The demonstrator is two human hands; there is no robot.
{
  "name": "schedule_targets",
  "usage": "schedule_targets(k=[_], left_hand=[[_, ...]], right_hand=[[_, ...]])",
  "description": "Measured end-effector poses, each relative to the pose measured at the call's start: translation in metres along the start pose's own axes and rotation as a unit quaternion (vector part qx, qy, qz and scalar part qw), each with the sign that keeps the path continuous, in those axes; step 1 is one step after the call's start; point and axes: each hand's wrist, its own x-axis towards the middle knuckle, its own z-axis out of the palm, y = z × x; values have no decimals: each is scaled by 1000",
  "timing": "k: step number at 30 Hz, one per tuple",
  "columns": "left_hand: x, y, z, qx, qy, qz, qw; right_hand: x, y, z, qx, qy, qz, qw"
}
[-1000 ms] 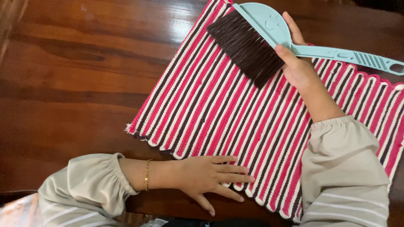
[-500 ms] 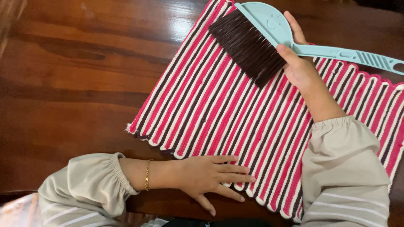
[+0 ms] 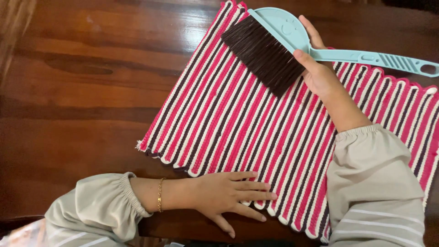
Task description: Sweep a striped rug on a wooden table using a small hand broom.
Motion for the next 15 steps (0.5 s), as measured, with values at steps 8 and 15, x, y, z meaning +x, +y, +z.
schedule_targets(k=[8, 15], left_hand=[[0, 1, -4, 2, -1, -1, 1000], [0, 1, -3, -2, -2, 2, 1000]], right_hand=[[-1, -3, 2, 4, -6, 2, 1000], [-1, -4, 3, -20, -5, 6, 1000]])
